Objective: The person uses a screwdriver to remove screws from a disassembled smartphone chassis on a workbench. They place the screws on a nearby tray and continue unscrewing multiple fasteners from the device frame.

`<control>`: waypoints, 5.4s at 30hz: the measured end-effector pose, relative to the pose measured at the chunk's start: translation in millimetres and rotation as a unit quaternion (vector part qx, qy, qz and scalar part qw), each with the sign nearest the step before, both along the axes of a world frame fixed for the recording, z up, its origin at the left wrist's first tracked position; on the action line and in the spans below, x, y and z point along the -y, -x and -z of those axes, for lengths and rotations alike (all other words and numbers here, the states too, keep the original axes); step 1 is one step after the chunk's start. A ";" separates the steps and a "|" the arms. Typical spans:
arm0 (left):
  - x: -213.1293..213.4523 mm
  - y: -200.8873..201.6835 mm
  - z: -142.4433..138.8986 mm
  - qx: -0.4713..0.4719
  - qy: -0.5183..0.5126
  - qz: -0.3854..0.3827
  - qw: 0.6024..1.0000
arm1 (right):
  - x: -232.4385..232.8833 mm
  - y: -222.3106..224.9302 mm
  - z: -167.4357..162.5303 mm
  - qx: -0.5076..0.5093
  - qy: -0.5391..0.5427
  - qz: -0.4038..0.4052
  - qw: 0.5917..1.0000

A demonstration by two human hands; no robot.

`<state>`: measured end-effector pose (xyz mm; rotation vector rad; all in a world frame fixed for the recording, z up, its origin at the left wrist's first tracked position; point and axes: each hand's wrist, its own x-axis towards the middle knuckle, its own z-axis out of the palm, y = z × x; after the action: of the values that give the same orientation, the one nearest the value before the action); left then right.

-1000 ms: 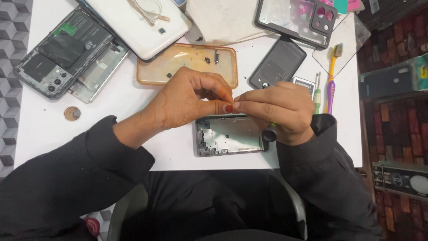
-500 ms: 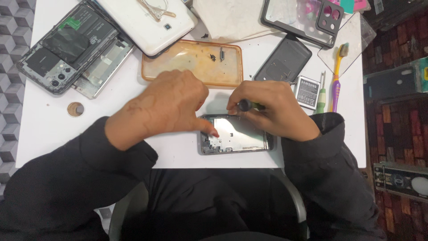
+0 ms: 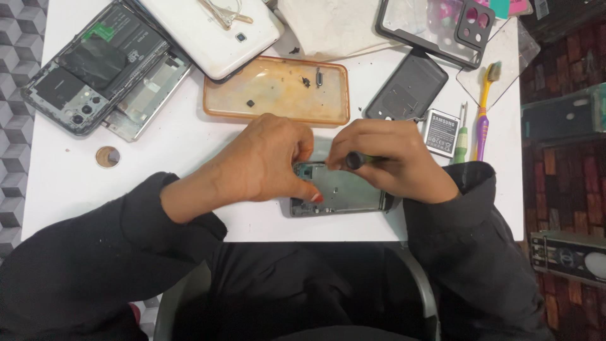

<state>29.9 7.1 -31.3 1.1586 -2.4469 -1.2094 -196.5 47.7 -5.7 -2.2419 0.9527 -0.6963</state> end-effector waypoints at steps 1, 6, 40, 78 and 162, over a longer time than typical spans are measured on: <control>1.7 0.1 2.1 -0.025 -0.036 -0.006 0.999 | -0.1 0.7 0.4 0.015 0.007 0.002 1.000; 7.9 2.9 5.9 -0.158 -0.273 -0.048 0.948 | -1.3 2.6 0.3 -0.030 0.017 0.037 0.999; 2.6 8.5 -3.3 -0.107 -0.247 -0.063 0.961 | -5.9 12.4 6.4 0.044 -0.006 0.148 0.988; 4.9 10.0 -1.9 -0.007 -0.099 -0.053 0.994 | -20.0 20.1 10.0 0.098 0.065 0.166 0.979; 7.4 10.5 -4.4 0.001 -0.107 -0.045 0.993 | -33.5 21.9 -5.2 -0.072 0.175 0.063 0.980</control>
<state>19.4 -0.3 -26.9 1.3088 -2.2820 -1.4712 -218.4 81.2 -0.5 -2.5851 1.1226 -0.8183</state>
